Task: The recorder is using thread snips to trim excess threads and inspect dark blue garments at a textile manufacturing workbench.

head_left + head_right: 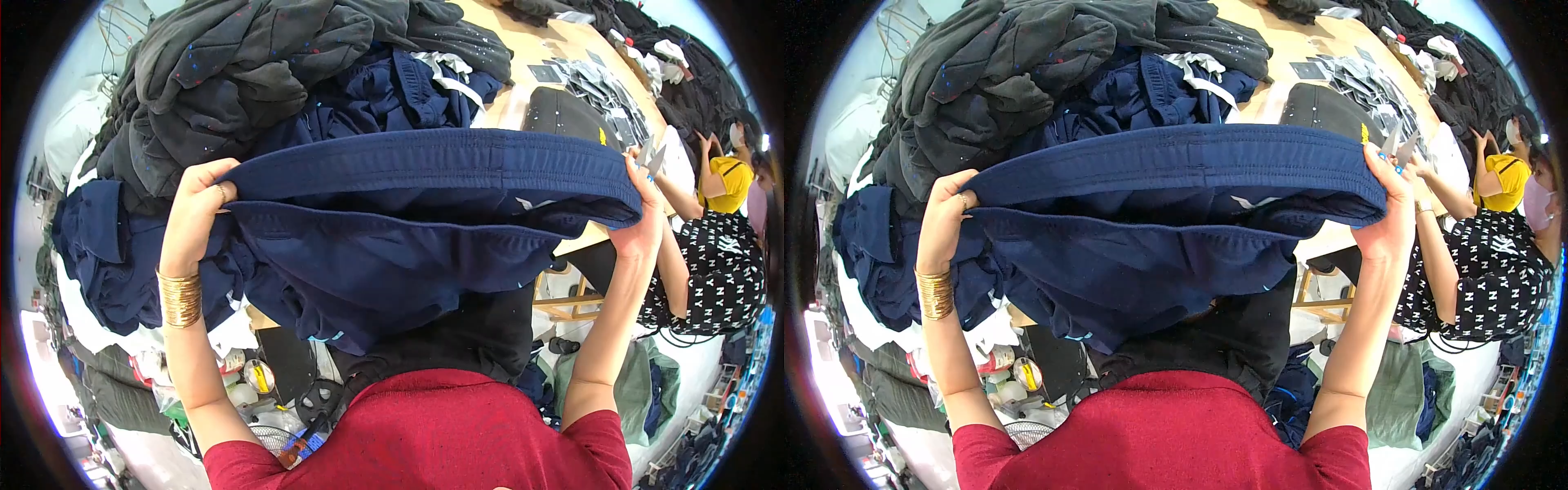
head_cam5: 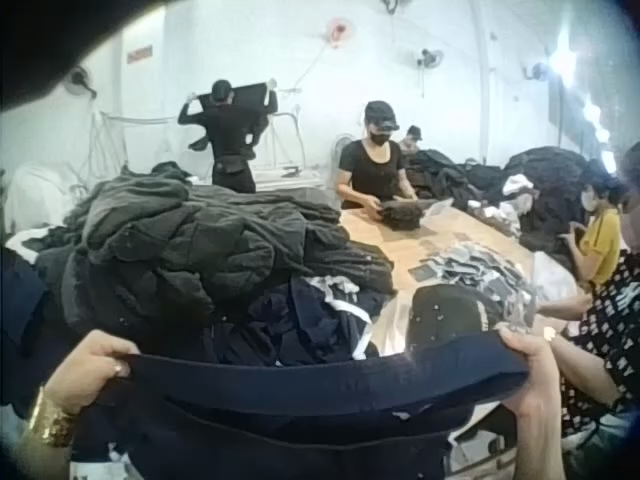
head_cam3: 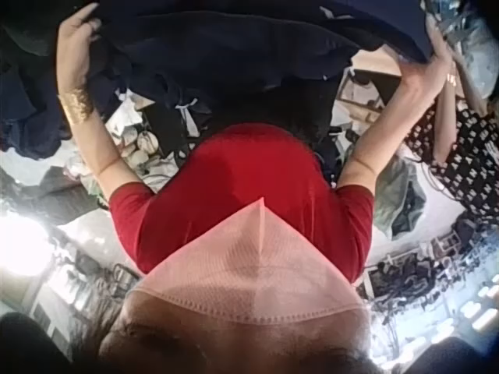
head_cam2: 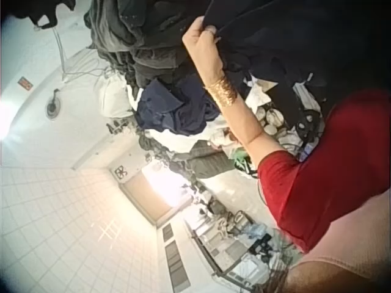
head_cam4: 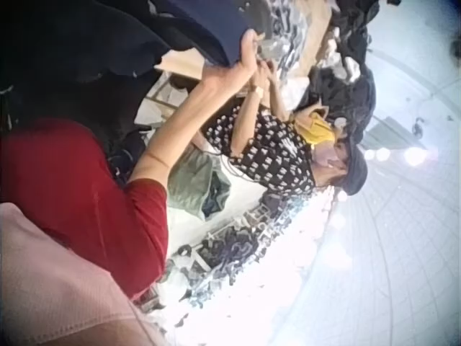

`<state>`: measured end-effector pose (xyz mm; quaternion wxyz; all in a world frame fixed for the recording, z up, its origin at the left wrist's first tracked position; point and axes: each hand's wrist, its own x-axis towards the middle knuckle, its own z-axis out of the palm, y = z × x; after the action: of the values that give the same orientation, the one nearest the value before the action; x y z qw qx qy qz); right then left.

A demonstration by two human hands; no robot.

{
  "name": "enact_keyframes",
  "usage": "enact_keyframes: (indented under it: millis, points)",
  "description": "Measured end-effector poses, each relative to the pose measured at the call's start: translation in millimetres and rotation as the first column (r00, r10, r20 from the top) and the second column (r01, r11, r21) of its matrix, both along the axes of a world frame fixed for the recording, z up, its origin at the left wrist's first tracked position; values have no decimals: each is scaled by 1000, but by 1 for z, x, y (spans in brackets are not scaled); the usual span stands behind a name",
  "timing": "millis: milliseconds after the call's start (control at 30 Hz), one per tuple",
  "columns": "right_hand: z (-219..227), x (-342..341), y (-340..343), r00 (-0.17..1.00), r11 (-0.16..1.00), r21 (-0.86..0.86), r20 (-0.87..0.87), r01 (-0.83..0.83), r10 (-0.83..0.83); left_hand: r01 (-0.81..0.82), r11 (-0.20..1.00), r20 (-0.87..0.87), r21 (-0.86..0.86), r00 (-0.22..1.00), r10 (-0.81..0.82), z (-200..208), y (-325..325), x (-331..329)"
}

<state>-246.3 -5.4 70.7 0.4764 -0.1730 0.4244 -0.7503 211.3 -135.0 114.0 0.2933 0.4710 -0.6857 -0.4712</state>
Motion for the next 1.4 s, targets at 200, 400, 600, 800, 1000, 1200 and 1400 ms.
enact_keyframes:
  millis: [200, 400, 600, 800, 1000, 1200, 1400]
  points:
    - [3, 30, 0, 995, 997, 63, -90, -46, 51, -45, 992, 94, -115, 994, 56, -6, -4, -2]
    - [-22, 116, -27, 894, 892, 141, -78, -429, 442, 629, 742, 248, -232, 776, -580, -55, 2, -77]
    - [-27, 97, -29, 917, 918, 10, -48, -397, 397, 603, 797, -97, -21, 792, -602, -101, 13, -101]
    - [-58, 94, -14, 944, 945, -12, 54, -326, 326, 525, 851, -116, -14, 845, -523, -104, 40, -113]
    - [-67, 88, -4, 968, 968, 1, 3, -251, 251, 466, 875, -417, 133, 827, -377, -121, 50, -110]
    - [-73, 86, 11, 971, 972, 172, -147, -161, 187, 425, 871, -471, 248, 838, -275, -106, 63, -100]
    - [-77, 91, 10, 949, 957, 195, -190, -214, 251, 376, 819, -488, 434, 862, -137, -104, 68, -98]
